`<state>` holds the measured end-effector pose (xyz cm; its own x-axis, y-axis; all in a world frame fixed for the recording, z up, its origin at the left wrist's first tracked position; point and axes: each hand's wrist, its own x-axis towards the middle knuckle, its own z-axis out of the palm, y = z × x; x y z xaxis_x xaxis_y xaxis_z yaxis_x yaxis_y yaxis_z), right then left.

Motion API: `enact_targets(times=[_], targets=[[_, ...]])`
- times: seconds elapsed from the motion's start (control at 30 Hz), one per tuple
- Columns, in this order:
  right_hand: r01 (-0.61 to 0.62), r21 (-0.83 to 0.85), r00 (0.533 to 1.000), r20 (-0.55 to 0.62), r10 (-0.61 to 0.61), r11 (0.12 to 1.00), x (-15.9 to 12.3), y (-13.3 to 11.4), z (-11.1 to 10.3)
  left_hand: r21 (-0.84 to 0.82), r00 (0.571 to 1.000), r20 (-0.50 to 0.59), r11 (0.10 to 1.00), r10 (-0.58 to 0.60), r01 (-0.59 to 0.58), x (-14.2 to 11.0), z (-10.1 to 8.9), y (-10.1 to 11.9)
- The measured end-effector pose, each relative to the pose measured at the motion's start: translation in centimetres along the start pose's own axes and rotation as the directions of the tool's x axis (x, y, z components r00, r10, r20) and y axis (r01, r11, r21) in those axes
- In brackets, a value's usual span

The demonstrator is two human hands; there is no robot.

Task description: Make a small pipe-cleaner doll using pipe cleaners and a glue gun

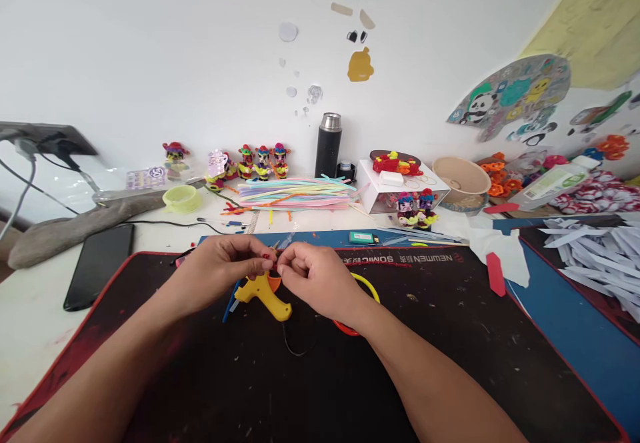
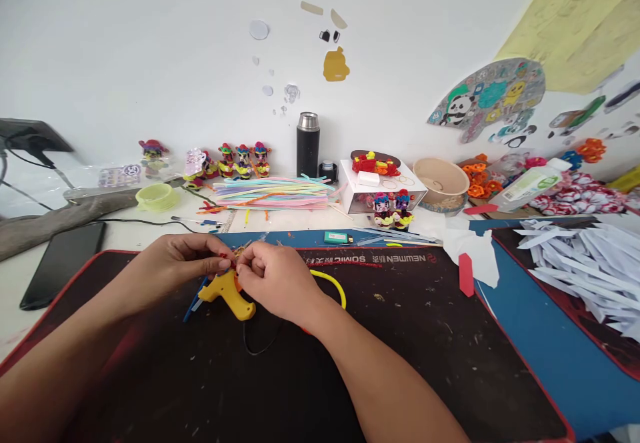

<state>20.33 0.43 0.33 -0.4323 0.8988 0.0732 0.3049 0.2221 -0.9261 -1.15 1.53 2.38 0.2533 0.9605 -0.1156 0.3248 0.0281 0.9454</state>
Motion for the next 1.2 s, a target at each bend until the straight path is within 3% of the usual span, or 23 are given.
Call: enact_targets(times=[0.17, 0.4, 0.53, 1.2], targets=[[-0.030, 0.014, 0.999, -0.029, 0.030, 0.999, 0.1, 0.4, 0.3, -0.013, 1.000, 0.013, 1.000, 0.001, -0.001, 0.1, -0.1, 0.0], [-0.065, 0.292, 0.996, -0.037, 0.079, 0.954, 0.3, 1.2, 0.3, -0.298, 0.994, -0.107, 0.955, -0.036, 0.002, 0.1, 0.6, -0.2], [-0.072, 0.327, 0.995, -0.038, 0.089, 0.942, 0.3, 1.3, 0.4, -0.397, 0.990, -0.125, 0.918, -0.058, 0.004, 0.2, 0.6, -0.6], [-0.041, 0.206, 0.992, -0.108, 0.065, 0.978, 0.2, 0.6, 0.6, -0.302, 0.998, -0.063, 0.953, -0.024, 0.004, 0.4, 1.0, -1.2]])
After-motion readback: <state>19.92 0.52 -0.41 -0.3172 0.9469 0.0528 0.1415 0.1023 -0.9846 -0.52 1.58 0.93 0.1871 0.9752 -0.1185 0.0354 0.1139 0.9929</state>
